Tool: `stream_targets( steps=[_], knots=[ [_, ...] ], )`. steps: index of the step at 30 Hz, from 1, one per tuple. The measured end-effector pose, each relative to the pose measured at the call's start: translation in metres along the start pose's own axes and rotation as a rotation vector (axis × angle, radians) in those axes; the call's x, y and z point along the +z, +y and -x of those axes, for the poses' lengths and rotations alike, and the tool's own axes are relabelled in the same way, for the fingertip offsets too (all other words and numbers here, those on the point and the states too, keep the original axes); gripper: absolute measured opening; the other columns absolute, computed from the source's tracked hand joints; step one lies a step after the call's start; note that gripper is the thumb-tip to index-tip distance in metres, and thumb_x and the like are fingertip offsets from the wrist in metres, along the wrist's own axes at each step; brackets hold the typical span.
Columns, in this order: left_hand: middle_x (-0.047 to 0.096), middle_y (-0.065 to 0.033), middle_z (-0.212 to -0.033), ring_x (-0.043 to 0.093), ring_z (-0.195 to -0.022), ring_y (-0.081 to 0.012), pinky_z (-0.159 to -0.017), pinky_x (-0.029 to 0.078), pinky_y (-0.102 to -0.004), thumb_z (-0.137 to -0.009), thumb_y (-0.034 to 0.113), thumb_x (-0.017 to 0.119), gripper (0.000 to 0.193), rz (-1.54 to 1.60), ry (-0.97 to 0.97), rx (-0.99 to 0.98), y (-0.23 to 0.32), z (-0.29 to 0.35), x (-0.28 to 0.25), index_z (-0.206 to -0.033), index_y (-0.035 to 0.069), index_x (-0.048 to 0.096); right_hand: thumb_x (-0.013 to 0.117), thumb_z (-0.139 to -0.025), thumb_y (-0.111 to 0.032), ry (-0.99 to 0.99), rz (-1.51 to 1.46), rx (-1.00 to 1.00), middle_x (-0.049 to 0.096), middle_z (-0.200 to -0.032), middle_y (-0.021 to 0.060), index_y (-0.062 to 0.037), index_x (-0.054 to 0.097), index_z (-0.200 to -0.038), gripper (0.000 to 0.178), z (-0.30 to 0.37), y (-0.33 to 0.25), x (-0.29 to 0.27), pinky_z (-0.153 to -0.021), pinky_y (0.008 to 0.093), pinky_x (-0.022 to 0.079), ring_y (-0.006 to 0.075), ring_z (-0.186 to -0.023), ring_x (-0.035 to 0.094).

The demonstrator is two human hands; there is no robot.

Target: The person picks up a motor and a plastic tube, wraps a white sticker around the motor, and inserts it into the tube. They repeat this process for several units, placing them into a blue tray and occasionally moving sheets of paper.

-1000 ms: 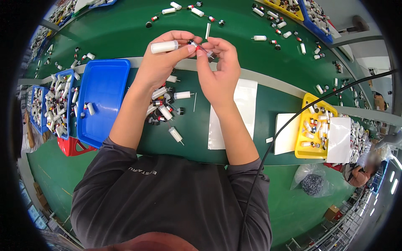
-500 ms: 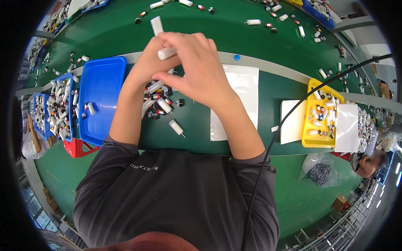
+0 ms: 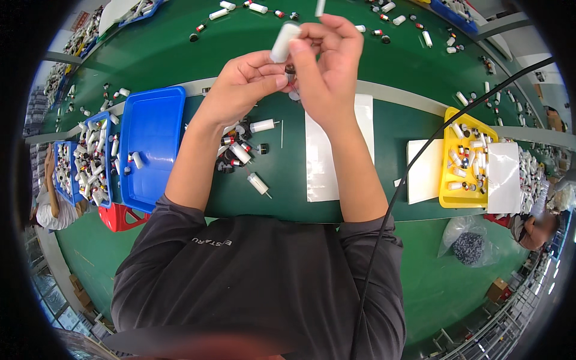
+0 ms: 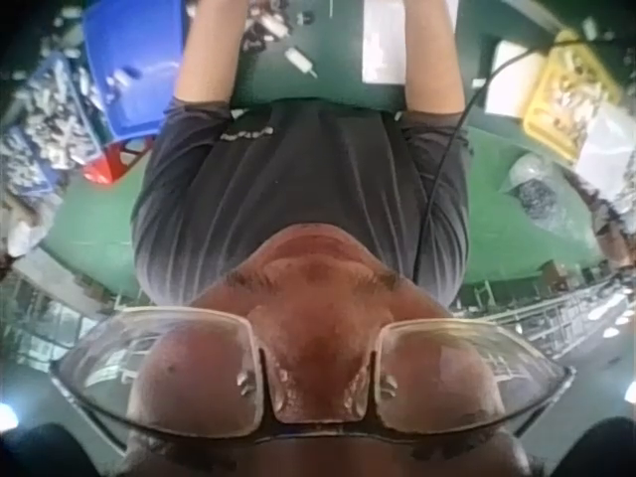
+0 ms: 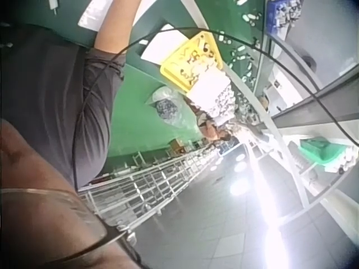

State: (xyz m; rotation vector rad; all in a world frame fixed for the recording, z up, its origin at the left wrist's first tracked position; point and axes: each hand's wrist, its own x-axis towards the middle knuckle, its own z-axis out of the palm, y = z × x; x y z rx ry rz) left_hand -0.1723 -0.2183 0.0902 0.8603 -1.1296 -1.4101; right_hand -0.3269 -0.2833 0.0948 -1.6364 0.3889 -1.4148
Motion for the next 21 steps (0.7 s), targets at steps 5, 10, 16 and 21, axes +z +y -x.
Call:
stream_targets(
  steps=[5,10,16,21],
  knots=[
    [0.068,-0.0188,-0.120,0.069,-0.102,-0.0182,-0.093,0.056,-0.0319,-0.098,-0.005,0.053,0.052,0.040,0.039,0.069,0.010,0.000,0.006,-0.149,-0.001,0.042,0.055,-0.101,-0.003,0.155,-0.222,0.143,0.059,-0.121,0.0171,-0.0040,0.028,-0.137,0.044,0.001,0.001,0.000,-0.093,0.0305,0.048,0.0165,-0.098,0.059],
    [0.066,-0.0205,-0.124,0.068,-0.103,-0.0182,-0.093,0.056,-0.0323,-0.098,-0.007,0.049,0.058,-0.009,0.024,0.111,0.013,0.001,0.003,-0.154,0.002,0.036,0.055,-0.100,-0.002,0.131,-0.152,0.086,0.058,-0.121,0.0166,-0.0031,0.029,-0.137,0.045,0.000,0.007,-0.002,-0.093,0.0296,0.049,0.0159,-0.102,0.059],
    [0.066,-0.0192,-0.124,0.067,-0.104,-0.0178,-0.093,0.055,-0.0314,-0.098,-0.005,0.050,0.057,-0.037,0.024,0.129,0.011,0.001,0.003,-0.154,0.003,0.038,0.057,-0.099,-0.001,0.258,-0.155,0.028,0.063,-0.108,0.0123,-0.0014,0.039,-0.130,0.036,-0.005,-0.001,-0.002,-0.087,0.0266,0.050,0.0146,-0.096,0.061],
    [0.067,-0.0177,-0.124,0.067,-0.104,-0.0175,-0.093,0.054,-0.0303,-0.099,-0.003,0.052,0.056,-0.050,0.071,0.139,0.011,0.001,0.004,-0.153,0.003,0.039,0.063,-0.094,0.000,0.363,-0.331,0.206,0.067,-0.091,0.0114,0.0017,0.062,-0.102,0.008,-0.014,-0.017,-0.038,-0.074,0.0299,0.053,0.0166,-0.079,0.065]
  ],
)
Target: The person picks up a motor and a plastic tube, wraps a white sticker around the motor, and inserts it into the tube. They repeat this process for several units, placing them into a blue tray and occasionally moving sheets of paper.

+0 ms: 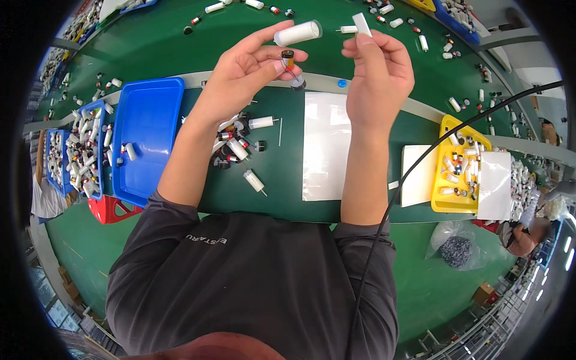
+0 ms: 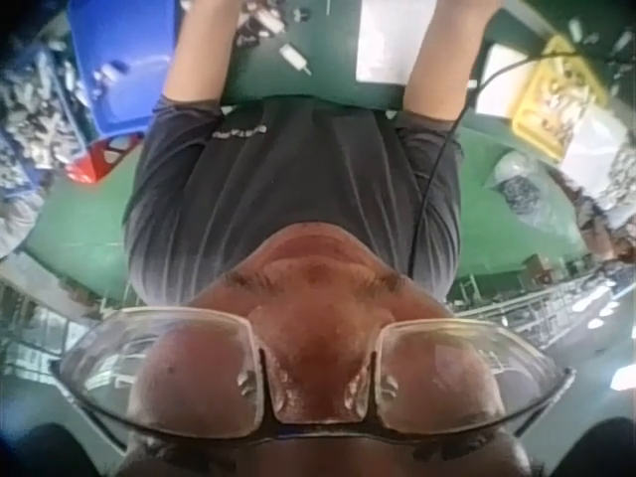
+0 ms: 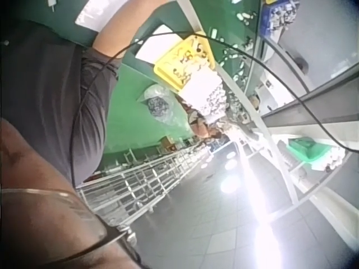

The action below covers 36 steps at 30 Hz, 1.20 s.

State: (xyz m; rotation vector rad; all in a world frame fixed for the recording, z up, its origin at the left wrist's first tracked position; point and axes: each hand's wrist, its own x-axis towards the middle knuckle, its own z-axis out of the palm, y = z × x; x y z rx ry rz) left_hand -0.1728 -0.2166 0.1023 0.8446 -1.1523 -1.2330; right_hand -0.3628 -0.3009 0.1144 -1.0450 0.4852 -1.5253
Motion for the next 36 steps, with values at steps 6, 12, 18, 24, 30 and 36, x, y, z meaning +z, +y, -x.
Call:
stream_targets(
  steps=[6,12,18,24,30,36],
  knots=[
    [0.066,-0.0157,-0.120,0.066,-0.101,-0.0156,-0.093,0.056,-0.0301,-0.095,-0.009,0.052,0.057,-0.044,0.120,0.040,0.003,0.002,-0.001,-0.150,0.003,0.043,0.070,-0.088,-0.001,-0.388,0.024,0.472,0.068,-0.079,0.0086,0.0021,0.066,-0.094,0.007,0.011,-0.001,0.008,-0.062,0.0260,0.048,0.0131,-0.067,0.062],
    [0.066,-0.0109,-0.119,0.064,-0.100,-0.0127,-0.090,0.055,-0.0276,-0.094,-0.011,0.051,0.058,-0.105,0.095,0.138,-0.001,0.002,-0.001,-0.149,0.006,0.048,0.071,-0.089,-0.004,-0.367,0.124,0.483,0.066,-0.079,0.0050,-0.0007,0.065,-0.091,0.008,0.017,0.008,0.022,-0.060,0.0241,0.044,0.0101,-0.066,0.058],
    [0.066,-0.0098,-0.116,0.064,-0.103,-0.0145,-0.092,0.054,-0.0291,-0.094,-0.011,0.050,0.057,-0.274,0.116,0.120,-0.003,0.005,0.000,-0.148,0.009,0.050,0.075,-0.087,-0.005,-0.338,0.178,0.478,0.069,-0.080,0.0050,0.0007,0.068,-0.096,0.013,0.016,0.014,0.021,-0.058,0.0216,0.045,0.0077,-0.065,0.059],
    [0.065,-0.0096,-0.121,0.062,-0.110,-0.0152,-0.098,0.053,-0.0309,-0.094,-0.012,0.054,0.054,-0.342,0.122,0.094,0.002,0.006,0.000,-0.145,0.004,0.053,0.074,-0.086,-0.006,-0.285,0.213,0.398,0.070,-0.082,0.0056,0.0024,0.069,-0.103,0.019,0.022,0.020,0.029,-0.059,0.0222,0.046,0.0069,-0.067,0.059],
    [0.065,-0.0107,-0.127,0.062,-0.116,-0.0169,-0.101,0.051,-0.0304,-0.092,-0.013,0.056,0.051,-0.229,0.116,0.090,0.004,0.008,0.001,-0.142,-0.001,0.055,0.074,-0.085,-0.006,-0.249,0.227,0.371,0.069,-0.083,0.0052,0.0035,0.070,-0.105,0.022,0.023,0.018,0.033,-0.058,0.0226,0.045,0.0066,-0.067,0.058],
    [0.067,-0.0115,-0.124,0.066,-0.110,-0.0168,-0.101,0.054,-0.0311,-0.098,-0.001,0.057,0.040,-0.157,0.093,0.010,0.011,0.008,-0.006,-0.139,-0.002,0.057,0.073,-0.085,-0.003,-0.264,0.185,0.390,0.069,-0.083,0.0045,0.0030,0.071,-0.105,0.021,0.021,0.018,0.028,-0.058,0.0222,0.045,0.0068,-0.067,0.058]
  ],
)
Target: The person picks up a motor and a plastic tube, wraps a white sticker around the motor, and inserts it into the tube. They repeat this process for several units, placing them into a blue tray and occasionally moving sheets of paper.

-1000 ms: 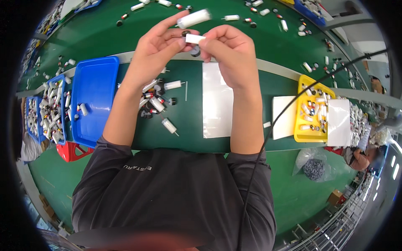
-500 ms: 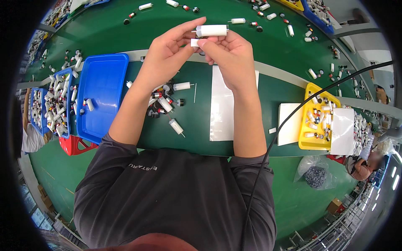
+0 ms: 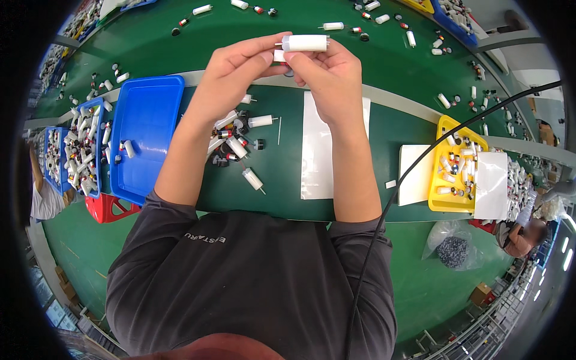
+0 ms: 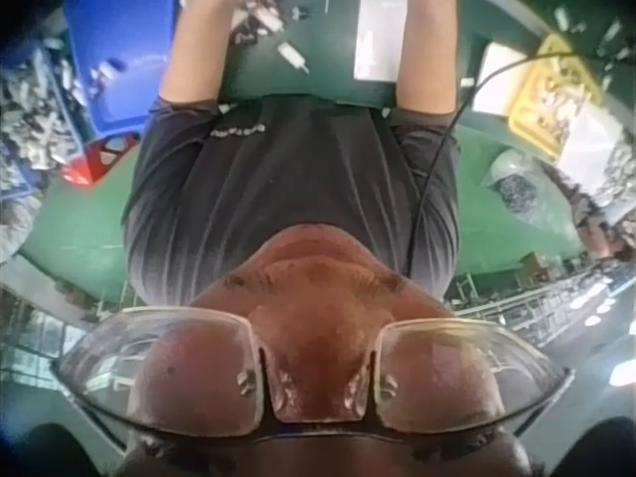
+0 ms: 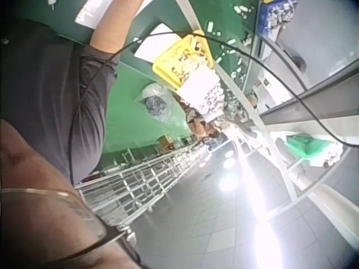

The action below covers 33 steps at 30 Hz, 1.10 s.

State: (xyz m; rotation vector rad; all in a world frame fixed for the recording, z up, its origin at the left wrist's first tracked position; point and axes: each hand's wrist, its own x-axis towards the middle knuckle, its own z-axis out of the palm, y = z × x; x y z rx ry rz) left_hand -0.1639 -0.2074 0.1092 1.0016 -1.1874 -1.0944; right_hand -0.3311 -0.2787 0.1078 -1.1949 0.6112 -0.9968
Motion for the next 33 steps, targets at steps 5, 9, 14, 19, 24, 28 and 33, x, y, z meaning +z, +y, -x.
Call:
stream_targets(
  steps=[5,9,14,19,24,28,33],
  knots=[
    [0.069,-0.0138,-0.120,0.071,-0.102,-0.0172,-0.094,0.059,-0.0290,-0.102,0.007,0.059,0.032,0.064,0.041,-0.101,0.009,-0.001,-0.003,-0.131,-0.002,0.063,0.075,-0.085,-0.002,-0.073,-0.035,0.047,0.069,-0.086,0.0042,0.0020,0.071,-0.105,0.021,-0.001,-0.001,-0.008,-0.059,0.0220,0.045,0.0071,-0.069,0.059],
    [0.072,-0.0137,-0.110,0.072,-0.096,-0.0171,-0.088,0.061,-0.0273,-0.099,0.009,0.064,0.027,0.130,0.050,-0.119,0.004,-0.002,-0.005,-0.122,-0.004,0.068,0.076,-0.085,-0.003,-0.116,-0.022,0.053,0.070,-0.087,0.0043,0.0017,0.071,-0.104,0.021,-0.001,-0.002,-0.012,-0.058,0.0217,0.045,0.0070,-0.070,0.060],
    [0.073,-0.0129,-0.104,0.073,-0.092,-0.0154,-0.087,0.061,-0.0264,-0.096,0.012,0.069,0.026,0.202,0.060,-0.129,0.001,-0.002,-0.005,-0.117,-0.004,0.070,0.077,-0.084,-0.003,-0.116,0.024,0.017,0.071,-0.087,0.0044,0.0014,0.070,-0.103,0.021,0.001,-0.002,-0.009,-0.058,0.0211,0.045,0.0067,-0.072,0.061],
    [0.074,-0.0114,-0.103,0.072,-0.094,-0.0151,-0.085,0.062,-0.0284,-0.095,0.007,0.069,0.018,0.245,0.123,-0.145,-0.005,-0.003,-0.003,-0.111,-0.003,0.070,0.078,-0.084,-0.003,-0.094,-0.023,0.017,0.071,-0.087,0.0044,0.0015,0.070,-0.103,0.021,0.000,-0.002,-0.010,-0.058,0.0208,0.045,0.0066,-0.072,0.062],
    [0.074,-0.0132,-0.106,0.072,-0.095,-0.0163,-0.087,0.060,-0.0291,-0.092,0.002,0.072,0.019,0.132,0.079,-0.065,0.000,-0.003,-0.001,-0.110,-0.003,0.070,0.077,-0.084,-0.002,-0.077,-0.071,0.025,0.070,-0.086,0.0046,0.0017,0.070,-0.103,0.021,-0.001,-0.003,-0.010,-0.057,0.0207,0.045,0.0059,-0.071,0.061],
    [0.074,-0.0163,-0.109,0.072,-0.097,-0.0181,-0.088,0.059,-0.0296,-0.087,-0.001,0.075,0.022,0.124,0.072,-0.058,0.006,0.000,-0.006,-0.109,-0.005,0.070,0.077,-0.084,0.000,-0.119,-0.047,0.037,0.073,-0.098,0.0092,0.0025,0.069,-0.108,0.025,-0.001,-0.006,-0.010,-0.068,0.0233,0.050,0.0107,-0.082,0.067],
    [0.075,-0.0170,-0.106,0.073,-0.096,-0.0195,-0.087,0.060,-0.0312,-0.087,-0.001,0.075,0.022,0.245,-0.130,-0.054,0.014,0.006,-0.004,-0.108,-0.006,0.072,0.078,-0.079,-0.003,-0.380,-0.333,0.126,0.061,-0.108,0.0081,-0.0082,0.051,-0.109,0.040,-0.004,0.004,-0.027,-0.082,0.0332,0.050,0.0176,-0.099,0.062]
  ],
)
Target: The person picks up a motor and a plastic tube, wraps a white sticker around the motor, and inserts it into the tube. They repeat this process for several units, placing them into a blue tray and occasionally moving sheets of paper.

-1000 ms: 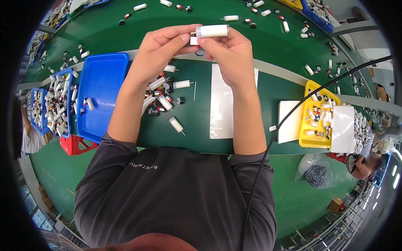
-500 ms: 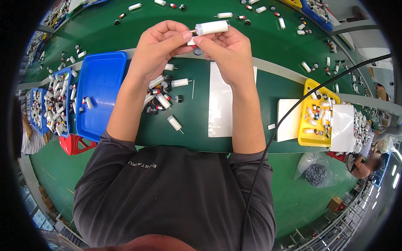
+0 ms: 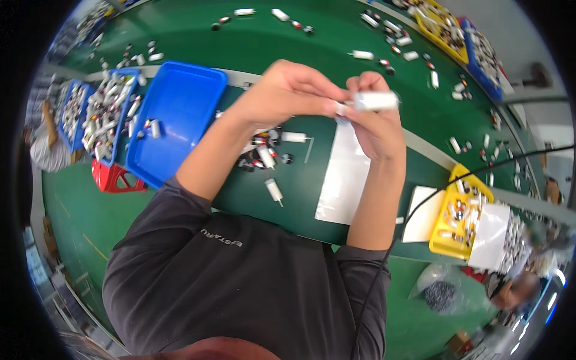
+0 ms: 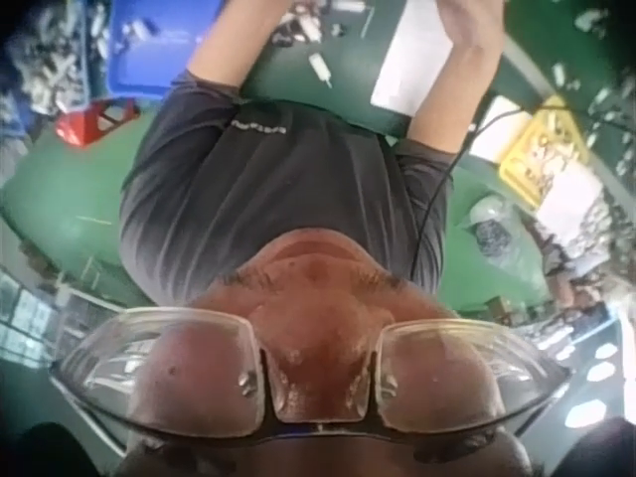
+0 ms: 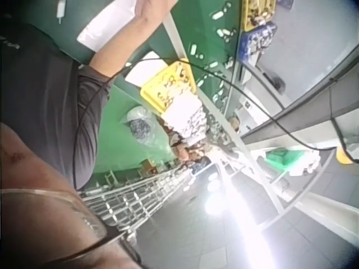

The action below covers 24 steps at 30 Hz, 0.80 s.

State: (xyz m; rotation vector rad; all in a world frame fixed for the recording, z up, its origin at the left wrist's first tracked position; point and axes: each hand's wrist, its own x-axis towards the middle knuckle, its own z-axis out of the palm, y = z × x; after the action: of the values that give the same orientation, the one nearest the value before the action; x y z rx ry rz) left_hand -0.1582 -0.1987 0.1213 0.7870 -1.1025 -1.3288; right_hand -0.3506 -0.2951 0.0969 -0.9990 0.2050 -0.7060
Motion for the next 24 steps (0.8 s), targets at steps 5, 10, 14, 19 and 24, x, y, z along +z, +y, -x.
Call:
stream_targets(
  steps=[5,10,14,19,24],
  knots=[
    [0.074,-0.0166,-0.106,0.073,-0.091,-0.0179,-0.083,0.060,-0.0296,-0.087,-0.004,0.074,0.019,0.157,-0.057,-0.007,0.013,0.010,0.003,-0.106,-0.007,0.072,0.082,-0.078,-0.039,-0.226,-0.205,0.065,0.059,-0.105,0.0042,-0.0114,0.053,-0.110,0.051,-0.002,0.026,-0.008,-0.092,0.0468,0.047,0.0197,-0.096,0.061],
    [0.074,-0.0148,-0.106,0.071,-0.096,-0.0163,-0.087,0.058,-0.0290,-0.087,-0.001,0.076,0.024,0.130,0.055,0.050,0.033,0.034,0.009,-0.109,-0.006,0.068,0.075,-0.088,-0.044,0.068,-0.052,0.006,0.064,-0.115,0.0060,-0.0082,0.057,-0.123,0.054,0.008,0.027,0.030,-0.101,0.0452,0.046,0.0194,-0.101,0.062],
    [0.073,-0.0180,-0.111,0.072,-0.099,-0.0204,-0.089,0.059,-0.0309,-0.089,0.000,0.074,0.033,-0.220,0.209,0.094,0.063,0.088,-0.020,-0.120,-0.004,0.064,0.069,-0.095,-0.028,0.041,0.194,-0.035,0.063,-0.114,0.0078,-0.0045,0.056,-0.120,0.036,0.017,0.029,0.048,-0.094,0.0360,0.046,0.0183,-0.099,0.060],
    [0.074,-0.0112,-0.103,0.072,-0.094,-0.0167,-0.082,0.059,-0.0299,-0.091,0.005,0.074,0.026,-0.814,0.595,-0.113,0.088,0.167,-0.133,-0.114,-0.004,0.066,0.070,-0.094,-0.009,0.156,0.451,0.003,0.057,-0.089,-0.0017,-0.0051,0.058,-0.095,0.013,0.046,0.026,0.051,-0.071,0.0226,0.042,0.0068,-0.077,0.051],
    [0.074,-0.0176,-0.104,0.073,-0.095,-0.0309,-0.086,0.058,-0.0395,-0.081,0.018,0.077,0.031,-1.683,0.284,-0.523,0.084,0.187,-0.225,-0.107,0.002,0.072,0.072,-0.092,-0.003,0.487,0.664,0.034,0.055,-0.083,-0.0053,-0.0059,0.058,-0.091,0.014,0.103,0.037,0.016,-0.066,0.0184,0.038,0.0026,-0.074,0.048]
  ],
)
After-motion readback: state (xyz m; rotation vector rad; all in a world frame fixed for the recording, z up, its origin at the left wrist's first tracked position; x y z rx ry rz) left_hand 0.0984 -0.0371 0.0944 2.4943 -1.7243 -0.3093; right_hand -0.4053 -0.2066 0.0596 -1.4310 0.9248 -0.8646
